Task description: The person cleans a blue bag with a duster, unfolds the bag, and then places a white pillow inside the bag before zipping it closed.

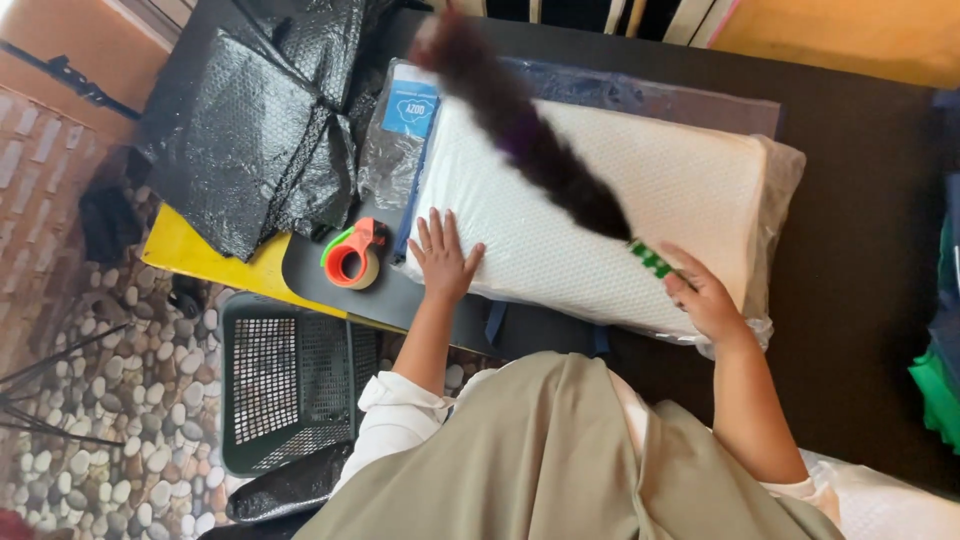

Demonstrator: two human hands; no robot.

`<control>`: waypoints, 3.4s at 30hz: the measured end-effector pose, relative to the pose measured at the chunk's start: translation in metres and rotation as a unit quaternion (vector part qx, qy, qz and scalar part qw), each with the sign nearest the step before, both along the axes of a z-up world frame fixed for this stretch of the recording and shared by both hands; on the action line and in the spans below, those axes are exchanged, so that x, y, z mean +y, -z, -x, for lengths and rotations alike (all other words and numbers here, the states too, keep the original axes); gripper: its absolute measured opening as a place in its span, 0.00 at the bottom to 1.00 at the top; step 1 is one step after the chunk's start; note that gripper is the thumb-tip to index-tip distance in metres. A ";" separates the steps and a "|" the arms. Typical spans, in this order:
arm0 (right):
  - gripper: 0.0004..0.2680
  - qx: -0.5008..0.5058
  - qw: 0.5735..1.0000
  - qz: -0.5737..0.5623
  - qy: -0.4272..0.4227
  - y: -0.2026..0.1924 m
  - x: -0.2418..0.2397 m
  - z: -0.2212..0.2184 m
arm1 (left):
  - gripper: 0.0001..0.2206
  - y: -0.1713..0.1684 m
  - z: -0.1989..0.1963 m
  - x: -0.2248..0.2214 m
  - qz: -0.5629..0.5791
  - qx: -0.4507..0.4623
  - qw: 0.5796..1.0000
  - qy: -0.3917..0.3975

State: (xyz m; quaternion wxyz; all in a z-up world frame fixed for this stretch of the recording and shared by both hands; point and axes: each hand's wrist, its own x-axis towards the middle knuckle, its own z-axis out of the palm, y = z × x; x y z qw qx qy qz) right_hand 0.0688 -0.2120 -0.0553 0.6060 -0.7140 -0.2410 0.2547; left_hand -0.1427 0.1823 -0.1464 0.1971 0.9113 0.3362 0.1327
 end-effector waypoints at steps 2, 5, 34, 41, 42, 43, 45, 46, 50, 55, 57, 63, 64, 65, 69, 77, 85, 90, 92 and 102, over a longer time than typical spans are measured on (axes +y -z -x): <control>0.14 0.018 0.996 0.032 -0.076 -0.023 0.020 0.003 | 0.41 0.004 0.000 0.001 0.001 -0.004 1.000 0.005; 0.14 -0.076 0.963 0.231 -0.118 -0.046 0.038 0.004 | 0.30 0.004 0.002 0.002 -0.065 0.084 0.994 0.034; 0.13 -0.030 0.992 0.120 0.010 -0.074 0.076 0.029 | 0.41 0.004 0.004 0.013 0.068 0.047 0.993 0.084; 0.14 -0.048 0.962 0.268 0.032 -0.036 0.069 0.003 | 0.42 0.004 0.004 0.012 0.068 0.062 0.993 0.076; 0.13 -0.083 0.964 0.239 0.082 -0.021 0.067 -0.005 | 0.42 0.006 0.005 0.012 0.068 0.059 0.993 0.074; 0.12 -0.119 0.962 0.207 0.131 -0.007 0.065 -0.015 | 0.42 0.007 0.003 0.013 0.068 0.055 0.994 0.071; 0.13 -0.105 0.966 0.190 0.137 -0.012 0.057 -0.015 | 0.42 0.006 0.003 0.012 0.065 0.052 0.994 0.069; 0.14 -0.090 0.970 0.175 0.141 -0.014 0.052 -0.014 | 0.42 0.006 0.004 0.011 0.063 0.050 0.995 0.066; 0.13 -0.012 0.987 0.141 0.075 -0.087 0.022 0.015 | 0.42 0.021 0.003 0.015 0.054 0.053 0.995 0.065; 0.12 0.081 0.979 0.180 0.043 -0.075 -0.027 0.013 | 0.41 -0.001 -0.001 0.003 0.023 0.082 0.996 0.035; 0.12 0.002 0.965 0.245 0.097 -0.030 -0.056 -0.008 | 0.42 0.004 0.000 0.006 0.032 0.072 0.996 0.036; 0.13 -0.115 0.943 0.209 0.231 -0.010 -0.074 -0.022 | 0.41 -0.003 0.001 0.004 0.039 0.062 0.997 0.023; 0.13 -0.107 0.949 0.174 0.241 -0.014 -0.072 -0.016 | 0.41 -0.004 0.002 0.003 0.042 0.058 0.997 0.022; 0.13 -0.108 0.949 0.174 0.242 -0.018 -0.070 -0.012 | 0.41 -0.004 0.001 0.003 0.042 0.057 0.997 0.023; 0.12 0.025 0.991 0.088 0.099 -0.054 -0.058 0.008 | 0.41 -0.005 0.000 0.002 0.036 0.054 0.998 0.013; 0.11 -0.102 0.940 0.284 0.163 -0.034 -0.076 -0.020 | 0.41 0.000 0.001 0.001 0.034 0.057 0.998 0.003; 0.11 -0.048 0.988 0.116 0.085 -0.043 -0.059 0.006 | 0.40 0.005 0.002 0.002 0.018 0.039 0.999 -0.001; 0.11 -0.075 0.958 0.255 0.110 -0.035 -0.068 -0.006 | 0.40 0.001 0.002 0.001 0.022 0.044 0.999 0.000; 0.12 -0.140 0.935 0.285 0.157 -0.021 -0.076 -0.019 | 0.41 0.002 0.002 0.002 0.017 0.055 0.998 0.003; 0.15 0.094 0.953 0.271 0.101 -0.063 -0.126 0.002 | 0.42 0.000 0.001 0.002 0.000 0.033 0.999 0.003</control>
